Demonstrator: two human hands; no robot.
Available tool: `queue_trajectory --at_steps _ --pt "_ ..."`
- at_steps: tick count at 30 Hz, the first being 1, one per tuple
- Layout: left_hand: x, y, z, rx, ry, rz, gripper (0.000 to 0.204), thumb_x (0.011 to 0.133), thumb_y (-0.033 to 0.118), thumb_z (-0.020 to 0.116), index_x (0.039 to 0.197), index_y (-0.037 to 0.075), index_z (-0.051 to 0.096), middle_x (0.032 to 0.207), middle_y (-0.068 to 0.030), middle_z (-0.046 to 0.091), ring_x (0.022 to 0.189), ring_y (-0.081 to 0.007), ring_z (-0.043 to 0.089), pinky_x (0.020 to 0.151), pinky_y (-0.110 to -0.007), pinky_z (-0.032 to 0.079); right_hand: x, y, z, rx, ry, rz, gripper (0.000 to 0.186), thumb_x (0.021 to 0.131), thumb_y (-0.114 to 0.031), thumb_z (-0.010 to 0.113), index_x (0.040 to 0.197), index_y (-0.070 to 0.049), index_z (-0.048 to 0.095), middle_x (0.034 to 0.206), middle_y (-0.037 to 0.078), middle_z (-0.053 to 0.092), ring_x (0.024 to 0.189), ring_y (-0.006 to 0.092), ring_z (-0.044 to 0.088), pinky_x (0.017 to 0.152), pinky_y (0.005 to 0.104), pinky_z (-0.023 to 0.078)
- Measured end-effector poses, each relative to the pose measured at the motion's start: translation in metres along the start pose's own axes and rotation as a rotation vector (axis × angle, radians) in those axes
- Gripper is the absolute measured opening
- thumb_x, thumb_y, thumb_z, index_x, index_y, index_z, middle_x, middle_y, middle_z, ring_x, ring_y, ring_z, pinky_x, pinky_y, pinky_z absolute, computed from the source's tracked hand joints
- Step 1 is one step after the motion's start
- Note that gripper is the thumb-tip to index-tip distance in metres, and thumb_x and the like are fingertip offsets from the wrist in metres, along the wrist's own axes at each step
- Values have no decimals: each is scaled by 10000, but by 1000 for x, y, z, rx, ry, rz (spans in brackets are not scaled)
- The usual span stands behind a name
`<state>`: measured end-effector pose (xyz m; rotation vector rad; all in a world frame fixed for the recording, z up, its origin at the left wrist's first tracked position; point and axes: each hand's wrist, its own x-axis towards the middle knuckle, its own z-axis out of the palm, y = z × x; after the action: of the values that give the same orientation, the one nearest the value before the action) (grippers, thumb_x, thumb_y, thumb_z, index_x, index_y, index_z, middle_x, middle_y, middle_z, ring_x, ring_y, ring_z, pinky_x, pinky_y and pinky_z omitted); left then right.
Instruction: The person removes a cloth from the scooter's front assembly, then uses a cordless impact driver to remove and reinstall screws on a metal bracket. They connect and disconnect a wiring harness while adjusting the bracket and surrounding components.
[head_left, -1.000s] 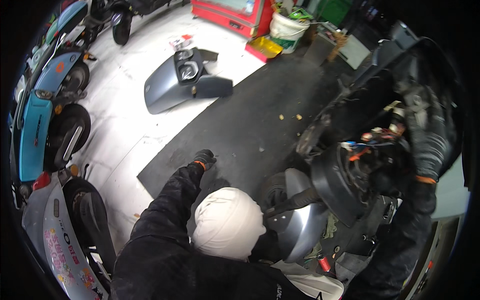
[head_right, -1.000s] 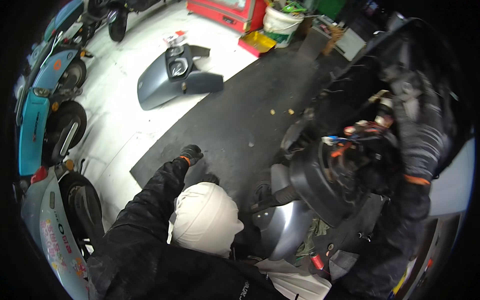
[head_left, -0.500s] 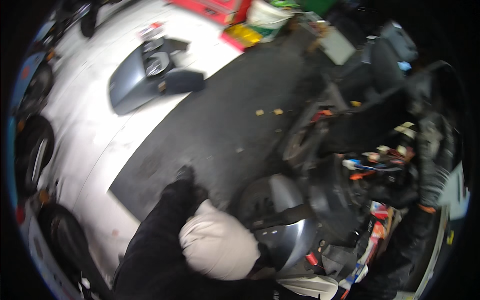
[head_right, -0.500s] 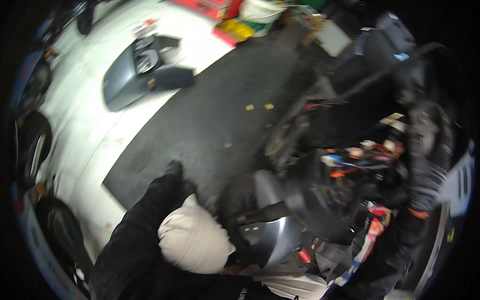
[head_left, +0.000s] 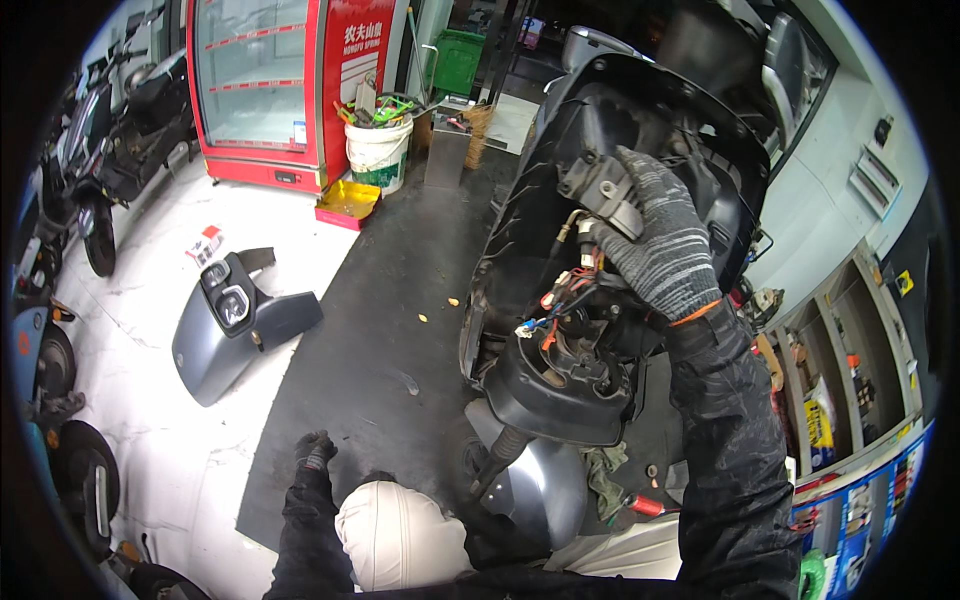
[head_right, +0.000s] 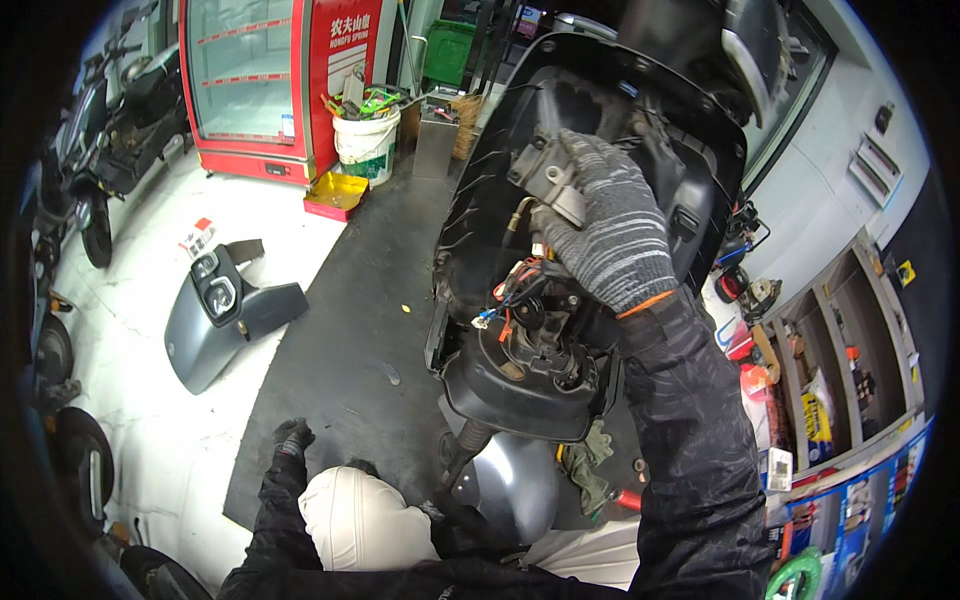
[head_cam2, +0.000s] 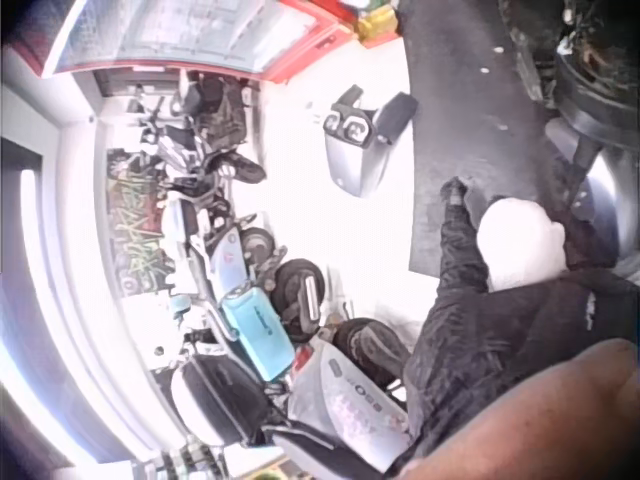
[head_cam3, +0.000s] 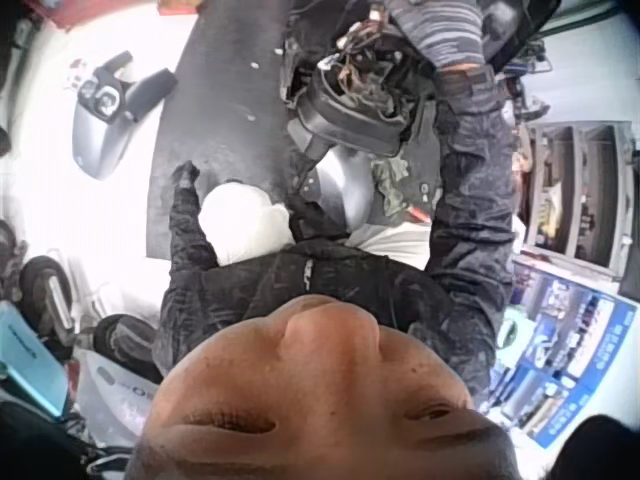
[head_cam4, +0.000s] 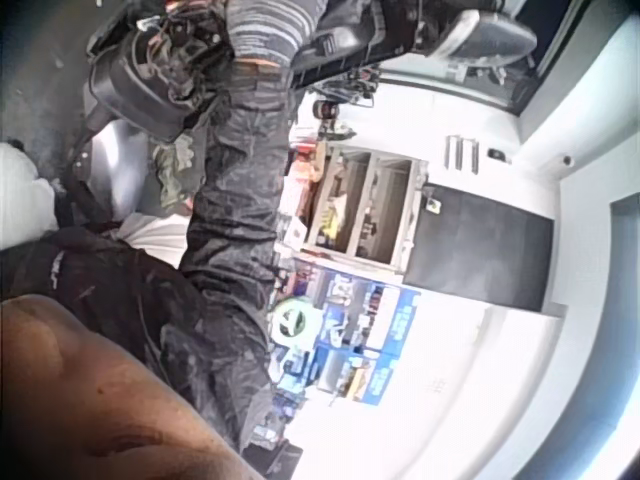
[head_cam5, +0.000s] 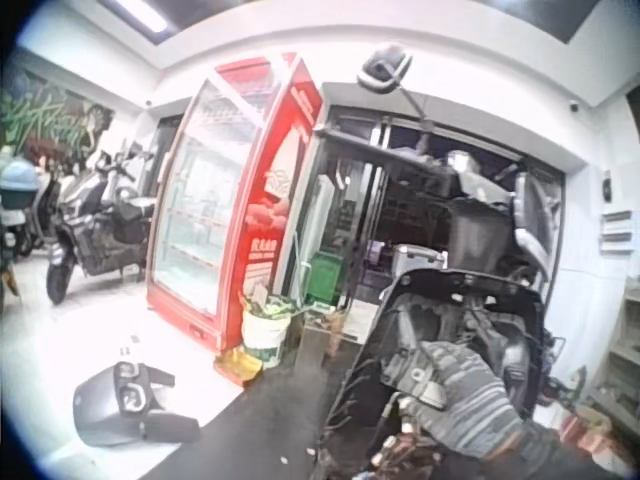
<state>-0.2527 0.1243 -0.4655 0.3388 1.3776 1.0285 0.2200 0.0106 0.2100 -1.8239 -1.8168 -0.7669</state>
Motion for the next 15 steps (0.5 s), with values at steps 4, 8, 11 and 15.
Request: queue_trajectory --at_steps 4,8,11,15 --pt "-83 122 0 -18 -203 307 325 914 141 832 1202 43 716 979 -97 741 837 -219 702 860 -352 611 -29 -7 -34 11 171 -116 746 822 -316 891 1474 -99 602 1485 163 597 1396 381 559 1197 494 454" --pt "-182 215 14 -151 -302 472 326 985 101 760 1282 -14 693 1178 -100 737 1062 -219 697 962 -354 597 -133 29 -84 77 243 -15 582 884 -236 861 1415 -99 665 1452 153 640 1380 375 584 1149 477 497" --pt "-232 255 36 -57 -395 567 453 1049 97 679 1464 -52 578 1362 -140 687 1209 -216 660 1067 -344 558 -256 86 -90 343 288 377 387 947 -133 802 1316 -53 717 1373 165 680 1324 341 629 1110 435 519" --pt "-270 287 82 -15 -423 492 475 1088 103 620 1532 -38 525 1467 -165 632 1330 -214 616 1153 -325 510 -485 173 -68 -70 89 928 345 967 -148 763 1291 -43 712 1160 181 757 1105 325 721 948 427 565"
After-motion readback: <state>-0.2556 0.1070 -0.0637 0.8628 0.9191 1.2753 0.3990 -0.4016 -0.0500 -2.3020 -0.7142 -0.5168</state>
